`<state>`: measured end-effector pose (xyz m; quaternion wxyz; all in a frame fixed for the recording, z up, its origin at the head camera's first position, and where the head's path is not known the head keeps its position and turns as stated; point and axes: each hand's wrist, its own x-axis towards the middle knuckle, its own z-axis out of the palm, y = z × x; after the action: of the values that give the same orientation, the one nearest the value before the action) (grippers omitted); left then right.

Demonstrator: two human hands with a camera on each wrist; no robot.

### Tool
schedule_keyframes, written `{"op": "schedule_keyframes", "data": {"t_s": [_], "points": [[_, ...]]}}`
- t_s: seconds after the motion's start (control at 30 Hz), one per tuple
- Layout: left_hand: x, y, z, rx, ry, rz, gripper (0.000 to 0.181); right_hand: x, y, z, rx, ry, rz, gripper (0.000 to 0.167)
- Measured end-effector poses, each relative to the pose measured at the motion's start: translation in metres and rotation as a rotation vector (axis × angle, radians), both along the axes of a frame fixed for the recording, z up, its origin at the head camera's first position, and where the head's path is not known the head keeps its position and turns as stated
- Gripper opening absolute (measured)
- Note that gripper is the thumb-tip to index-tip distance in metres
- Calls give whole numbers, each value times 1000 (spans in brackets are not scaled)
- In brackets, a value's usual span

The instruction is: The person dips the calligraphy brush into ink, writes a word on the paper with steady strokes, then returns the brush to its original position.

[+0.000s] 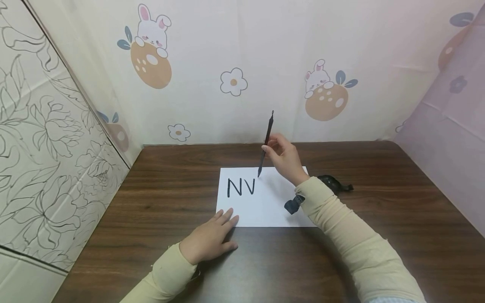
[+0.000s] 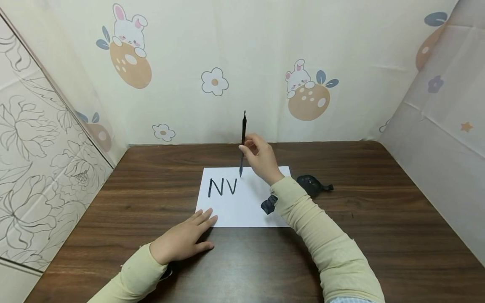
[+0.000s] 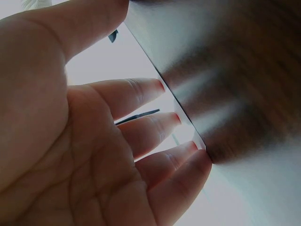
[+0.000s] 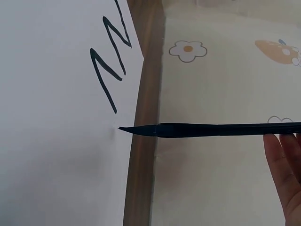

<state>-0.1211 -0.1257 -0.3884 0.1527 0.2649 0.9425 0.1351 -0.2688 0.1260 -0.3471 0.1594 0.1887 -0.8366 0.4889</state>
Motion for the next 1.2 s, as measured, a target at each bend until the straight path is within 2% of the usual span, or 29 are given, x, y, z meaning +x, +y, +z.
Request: {"op": "schedule_keyframes", "data": {"t_s": [0.47,0.9,1.2], "points": [[1,-1,1,11,9,-5,68,3,-1,-5,44,50,24,25],[1,-1,0,8,11,-12,68,8,-1,-6,10,4,70,27],[1,-1,0,8,14,-12,68,11,1,-6,37,-17,62,24]]}}
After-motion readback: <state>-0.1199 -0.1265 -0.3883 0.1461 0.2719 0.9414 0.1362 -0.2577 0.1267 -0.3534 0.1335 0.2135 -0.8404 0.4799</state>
